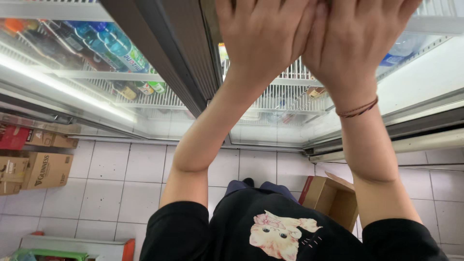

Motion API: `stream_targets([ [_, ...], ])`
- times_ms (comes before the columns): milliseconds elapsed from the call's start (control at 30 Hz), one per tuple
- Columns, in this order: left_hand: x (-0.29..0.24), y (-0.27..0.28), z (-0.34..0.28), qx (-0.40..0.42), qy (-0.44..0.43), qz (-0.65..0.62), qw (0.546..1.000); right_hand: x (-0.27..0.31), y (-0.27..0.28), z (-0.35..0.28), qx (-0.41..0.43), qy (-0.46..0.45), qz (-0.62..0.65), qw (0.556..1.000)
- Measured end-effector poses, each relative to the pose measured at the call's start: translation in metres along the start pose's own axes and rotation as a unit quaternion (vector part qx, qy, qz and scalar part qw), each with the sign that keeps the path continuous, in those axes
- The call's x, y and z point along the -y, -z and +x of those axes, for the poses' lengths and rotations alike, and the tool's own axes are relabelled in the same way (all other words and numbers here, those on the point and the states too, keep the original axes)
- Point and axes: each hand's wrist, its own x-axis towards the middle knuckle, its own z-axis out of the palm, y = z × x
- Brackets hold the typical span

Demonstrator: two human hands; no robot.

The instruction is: The person wipes the exterior glass and metal frames of commercial refrigerators using two cloths and a spray bottle, moving from top to bottom.

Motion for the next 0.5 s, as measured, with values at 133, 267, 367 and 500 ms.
stream_targets([
  [133,-0.002,-0.034,-0.079,-0.026,-0.008,0.026,0.999,-0.008,-0.075,-0.077,-0.055,0.079,-0.105,0.99],
  [267,-0.003,-0.071,-0.22,0.13,0.023,-0.001,0.991,-0.005,-0.146,-0.197,0.054,0.063,-0.05,0.995],
  [367,-0.007,-0.092,-0.307,0.182,0.024,-0.032,0.982,0.0,-0.169,-0.266,0.123,0.053,-0.037,0.99],
  [500,-0.017,-0.102,-0.318,0.136,0.003,-0.021,0.99,-0.009,-0.169,-0.285,0.112,0.03,-0.001,0.993],
])
